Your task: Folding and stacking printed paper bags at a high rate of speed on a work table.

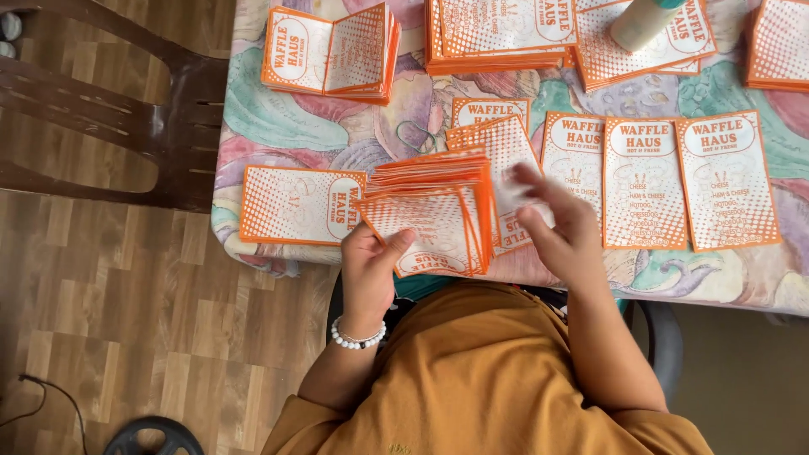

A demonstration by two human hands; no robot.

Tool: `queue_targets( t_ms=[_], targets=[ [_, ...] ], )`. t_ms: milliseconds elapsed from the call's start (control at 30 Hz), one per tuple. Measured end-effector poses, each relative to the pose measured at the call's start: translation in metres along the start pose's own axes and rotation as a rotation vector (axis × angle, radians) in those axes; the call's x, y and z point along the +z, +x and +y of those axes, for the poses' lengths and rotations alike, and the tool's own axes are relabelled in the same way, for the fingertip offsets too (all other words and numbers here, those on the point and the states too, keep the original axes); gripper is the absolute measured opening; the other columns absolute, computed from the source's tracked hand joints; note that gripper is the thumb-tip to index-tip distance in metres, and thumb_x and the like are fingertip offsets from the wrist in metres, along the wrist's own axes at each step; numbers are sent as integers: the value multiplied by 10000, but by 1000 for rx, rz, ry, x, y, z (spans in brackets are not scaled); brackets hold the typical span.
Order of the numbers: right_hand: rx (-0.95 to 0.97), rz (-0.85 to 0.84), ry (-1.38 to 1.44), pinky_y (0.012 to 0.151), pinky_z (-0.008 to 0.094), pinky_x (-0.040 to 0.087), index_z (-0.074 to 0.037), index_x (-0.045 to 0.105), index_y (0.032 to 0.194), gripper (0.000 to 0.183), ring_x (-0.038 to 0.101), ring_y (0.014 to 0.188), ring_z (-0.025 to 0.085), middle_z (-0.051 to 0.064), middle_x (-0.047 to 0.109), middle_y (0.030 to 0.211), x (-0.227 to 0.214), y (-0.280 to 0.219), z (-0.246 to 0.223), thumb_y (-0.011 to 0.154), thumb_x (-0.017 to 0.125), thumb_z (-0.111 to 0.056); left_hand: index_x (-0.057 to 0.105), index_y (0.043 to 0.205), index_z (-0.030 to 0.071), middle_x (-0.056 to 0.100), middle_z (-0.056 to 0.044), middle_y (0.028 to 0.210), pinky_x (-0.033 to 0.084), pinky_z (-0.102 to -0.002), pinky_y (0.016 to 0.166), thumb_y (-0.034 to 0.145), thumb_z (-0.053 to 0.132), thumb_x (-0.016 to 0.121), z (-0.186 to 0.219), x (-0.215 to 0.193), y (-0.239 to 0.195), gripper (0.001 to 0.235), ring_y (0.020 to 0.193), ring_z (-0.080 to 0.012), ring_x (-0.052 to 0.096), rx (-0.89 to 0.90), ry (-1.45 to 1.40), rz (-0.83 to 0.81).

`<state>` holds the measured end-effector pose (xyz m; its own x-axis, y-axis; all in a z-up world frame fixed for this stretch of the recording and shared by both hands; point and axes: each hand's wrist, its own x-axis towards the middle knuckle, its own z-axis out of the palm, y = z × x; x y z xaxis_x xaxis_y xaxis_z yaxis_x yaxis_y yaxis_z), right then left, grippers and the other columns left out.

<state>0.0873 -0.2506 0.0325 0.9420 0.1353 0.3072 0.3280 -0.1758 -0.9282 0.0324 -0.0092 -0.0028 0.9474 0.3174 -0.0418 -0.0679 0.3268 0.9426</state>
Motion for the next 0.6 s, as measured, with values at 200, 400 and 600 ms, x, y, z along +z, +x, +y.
queue_targets(
  t_ms=[200,400,600],
  targets=[
    [294,-23,88,669,244,518,-36,806,910,50,561,622,73,66,718,650,-2,-19,32,912,808,-86,705,1072,-45,757,-111,939,577,-337,858,853,-8,783,-7,7,-4,235,942,-129,659,-29,0,-13],
    [324,140,-231,650,255,489,-108,780,926,140,584,607,116,32,668,685,-14,-2,48,1006,812,-218,705,1142,-12,748,-84,1028,569,-357,929,848,-21,774,23,19,0,302,1043,-129,633,-47,-54,-22],
    [-125,201,-458,873,491,533,69,629,1259,334,607,1082,439,250,613,1213,0,8,-4,1002,776,-84,684,1179,-18,739,-96,1064,560,-363,944,879,-6,746,15,12,0,307,1049,-160,653,-51,-55,2]
  ],
)
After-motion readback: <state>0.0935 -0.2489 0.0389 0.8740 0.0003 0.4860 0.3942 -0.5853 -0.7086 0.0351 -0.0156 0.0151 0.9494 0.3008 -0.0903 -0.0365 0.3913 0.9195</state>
